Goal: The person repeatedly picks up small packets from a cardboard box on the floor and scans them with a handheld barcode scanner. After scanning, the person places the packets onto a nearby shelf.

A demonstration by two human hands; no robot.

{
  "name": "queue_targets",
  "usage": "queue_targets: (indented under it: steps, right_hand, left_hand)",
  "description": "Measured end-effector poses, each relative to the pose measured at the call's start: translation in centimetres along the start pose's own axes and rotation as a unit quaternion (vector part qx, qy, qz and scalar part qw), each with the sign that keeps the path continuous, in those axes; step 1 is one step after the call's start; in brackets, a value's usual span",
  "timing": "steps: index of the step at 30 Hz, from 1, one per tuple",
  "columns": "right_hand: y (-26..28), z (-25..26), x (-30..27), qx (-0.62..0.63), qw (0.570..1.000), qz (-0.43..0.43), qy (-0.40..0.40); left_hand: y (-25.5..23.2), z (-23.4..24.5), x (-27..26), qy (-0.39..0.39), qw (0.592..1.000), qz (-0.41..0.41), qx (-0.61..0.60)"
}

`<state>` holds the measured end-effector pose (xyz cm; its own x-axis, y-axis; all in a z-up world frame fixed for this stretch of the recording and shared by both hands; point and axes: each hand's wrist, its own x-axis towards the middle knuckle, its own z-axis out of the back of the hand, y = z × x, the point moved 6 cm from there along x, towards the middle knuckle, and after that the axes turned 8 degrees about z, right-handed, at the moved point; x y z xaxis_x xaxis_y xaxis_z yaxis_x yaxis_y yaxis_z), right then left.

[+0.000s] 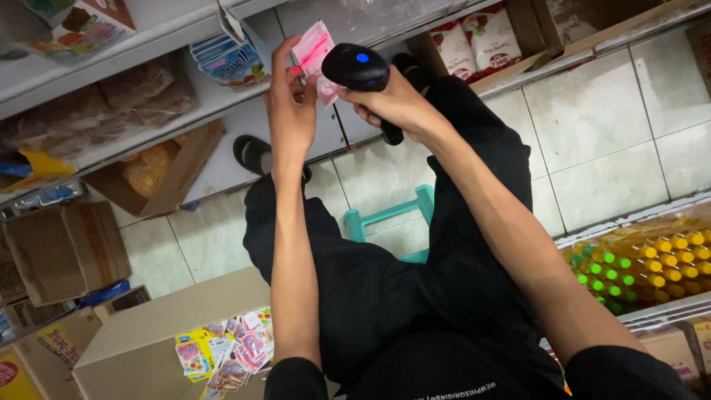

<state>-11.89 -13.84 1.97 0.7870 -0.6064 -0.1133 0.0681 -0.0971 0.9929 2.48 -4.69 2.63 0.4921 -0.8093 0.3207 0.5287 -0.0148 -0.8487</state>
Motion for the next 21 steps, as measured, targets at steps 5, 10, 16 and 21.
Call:
queue_targets:
  steps: [5, 10, 16, 21]
  right_hand:
    - [-1.1, 0.8, 0.3, 0.048, 0.999, -0.011, 0.004]
    - [-2.3, 2.3, 1.2, 0.012, 0.992, 0.103, -0.077]
    - [-2.7, 5.0, 1.0, -0.047, 0.982, 0.12, -0.141]
    - [-2.6, 6.4, 0.4, 0.047, 0.975, 0.121, -0.178]
  left_hand:
    - [0.9, -0.4, 0.0, 0.032, 0.997, 0.071, -0.014]
    - [0.5, -0.6, 0.3, 0.046, 0.994, 0.084, -0.049]
    - [-2.5, -1.3, 0.3, 0.096, 0.987, 0.071, -0.106]
    - [-8.5, -1.3, -1.9, -0.009, 0.96, -0.178, 0.218]
